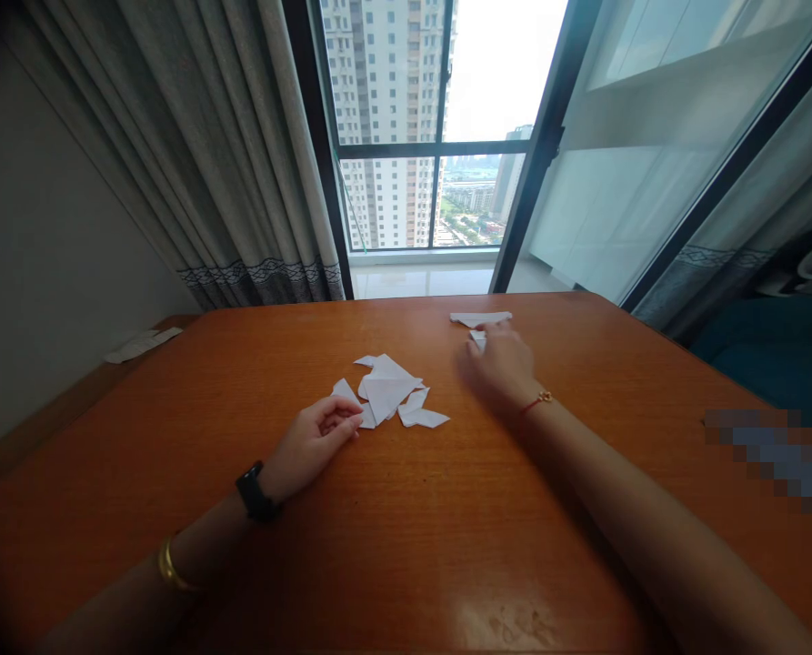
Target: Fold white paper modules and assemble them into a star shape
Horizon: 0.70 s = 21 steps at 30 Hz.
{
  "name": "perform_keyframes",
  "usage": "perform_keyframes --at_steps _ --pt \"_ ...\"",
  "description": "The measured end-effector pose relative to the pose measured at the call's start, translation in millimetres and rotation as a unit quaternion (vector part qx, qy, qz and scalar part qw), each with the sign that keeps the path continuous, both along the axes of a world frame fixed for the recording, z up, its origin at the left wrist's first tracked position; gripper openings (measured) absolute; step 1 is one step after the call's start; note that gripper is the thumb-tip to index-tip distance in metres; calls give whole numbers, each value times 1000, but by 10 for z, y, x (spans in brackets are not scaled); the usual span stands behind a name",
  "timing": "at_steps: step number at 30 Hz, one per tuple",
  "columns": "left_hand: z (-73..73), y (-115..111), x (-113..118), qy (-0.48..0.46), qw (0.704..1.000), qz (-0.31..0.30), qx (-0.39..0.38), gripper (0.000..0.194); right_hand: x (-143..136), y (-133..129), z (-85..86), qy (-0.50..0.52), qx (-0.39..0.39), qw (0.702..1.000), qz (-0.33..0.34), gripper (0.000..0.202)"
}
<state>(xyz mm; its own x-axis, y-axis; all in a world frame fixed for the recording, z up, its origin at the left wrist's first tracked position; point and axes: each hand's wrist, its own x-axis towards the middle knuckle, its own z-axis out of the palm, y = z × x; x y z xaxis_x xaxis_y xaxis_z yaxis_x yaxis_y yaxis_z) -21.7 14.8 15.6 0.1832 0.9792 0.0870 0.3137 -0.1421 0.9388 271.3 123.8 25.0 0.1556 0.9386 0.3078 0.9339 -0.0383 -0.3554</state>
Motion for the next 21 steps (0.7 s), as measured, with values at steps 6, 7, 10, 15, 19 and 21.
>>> perform_keyframes --at_steps 6,7,10,15,19,21 --pt "-42 119 -89 -8 999 48 17 18 -686 -232 -143 -20 -62 948 311 35" --pt "-41 130 -100 -22 998 50 -2 19 -719 -223 -160 -13 -69 949 309 31" --pt "-23 123 -106 -66 992 34 -97 25 -706 -188 -135 27 -92 955 281 13" --pt "-16 -3 7 -158 958 -57 -234 36 -745 -405 144 251 -172 909 285 28" --pt "-30 -26 109 -324 927 -53 -179 40 -988 -658 289 367 -291 789 397 36" --pt "-6 25 95 -396 906 25 -150 32 -1099 -635 263 343 -284 795 412 35"
